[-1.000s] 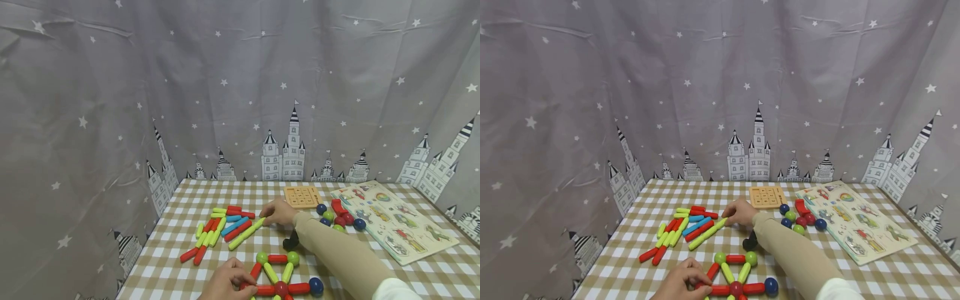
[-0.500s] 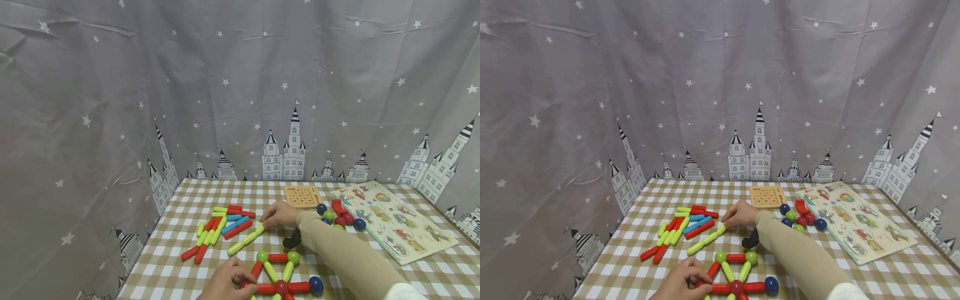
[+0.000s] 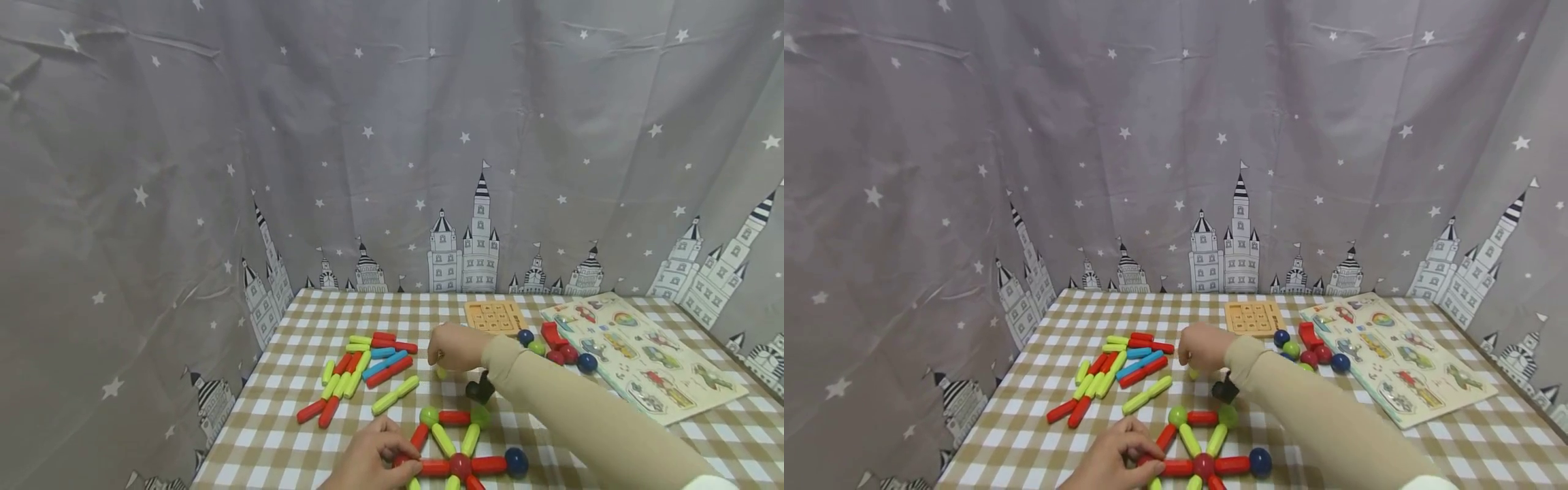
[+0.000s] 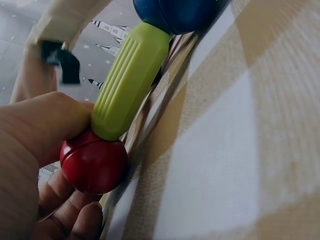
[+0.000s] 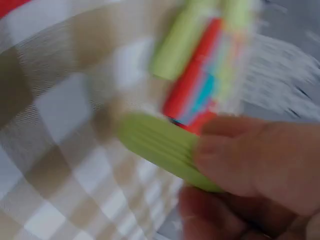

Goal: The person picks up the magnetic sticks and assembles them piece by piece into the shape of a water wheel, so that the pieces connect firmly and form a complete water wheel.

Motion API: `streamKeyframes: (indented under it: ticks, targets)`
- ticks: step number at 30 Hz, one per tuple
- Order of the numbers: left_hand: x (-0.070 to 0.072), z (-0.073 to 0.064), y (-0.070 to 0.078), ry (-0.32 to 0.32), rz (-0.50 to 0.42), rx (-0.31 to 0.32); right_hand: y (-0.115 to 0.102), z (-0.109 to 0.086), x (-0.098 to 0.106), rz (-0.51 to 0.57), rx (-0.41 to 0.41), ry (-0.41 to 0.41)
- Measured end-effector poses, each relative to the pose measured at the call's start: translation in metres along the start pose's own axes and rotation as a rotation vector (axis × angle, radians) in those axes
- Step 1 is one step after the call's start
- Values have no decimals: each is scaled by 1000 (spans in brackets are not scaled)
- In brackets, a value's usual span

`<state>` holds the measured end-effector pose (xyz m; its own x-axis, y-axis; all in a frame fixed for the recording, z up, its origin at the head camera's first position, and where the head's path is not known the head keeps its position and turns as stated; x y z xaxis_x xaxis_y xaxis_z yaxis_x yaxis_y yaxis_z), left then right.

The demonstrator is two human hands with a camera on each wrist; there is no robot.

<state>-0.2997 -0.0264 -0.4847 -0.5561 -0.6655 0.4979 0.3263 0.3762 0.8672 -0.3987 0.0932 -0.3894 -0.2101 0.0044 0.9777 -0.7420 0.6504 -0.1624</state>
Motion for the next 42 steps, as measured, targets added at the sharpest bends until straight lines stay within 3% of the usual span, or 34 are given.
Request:
streamKeyframes:
  ticks: [3, 5, 8, 12, 16, 20, 22, 28, 35, 42]
  targets:
    - [-1, 1, 2, -7, 12, -7, 15, -33, 6, 212, -11, 4]
    - [-1, 2, 2, -11, 21, -4, 29, -57, 1, 383, -60, 5]
    - [0, 2, 1, -11, 34, 3, 45, -92, -19, 651, -112, 28]
    - [-1, 1, -2, -9, 50, 1, 54, -128, -49, 821, -70, 106]
    - [1, 1, -4, -8, 65, 5, 56, -146, -80, 1020, 27, 139]
    - [2, 0, -4, 2, 67, 3, 57, -150, -95, 1203, 101, 149]
    - [2, 0, -3, 8, 69, -6, 61, -149, -98, 1213, 79, 175]
    - [0, 1, 0, 15, 80, -25, 69, -142, -106, 1117, -115, 248]
    - [0, -2, 7, 17, 71, -63, 54, -136, -108, 1051, -196, 249]
    - [0, -2, 6, 18, 91, -52, 53, -133, -108, 988, -303, 261]
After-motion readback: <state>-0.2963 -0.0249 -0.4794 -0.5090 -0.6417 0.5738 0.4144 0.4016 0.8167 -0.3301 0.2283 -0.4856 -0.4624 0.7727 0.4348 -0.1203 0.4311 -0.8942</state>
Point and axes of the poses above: each hand's wrist, its own z-axis towards the middle knuckle, its own x-axis out of the back of the hand, y = z × x, the point moved 10 cm from there along z, towards the middle knuckle, and after that the axes turned 8 degrees about -y, right-handed, at the moved point
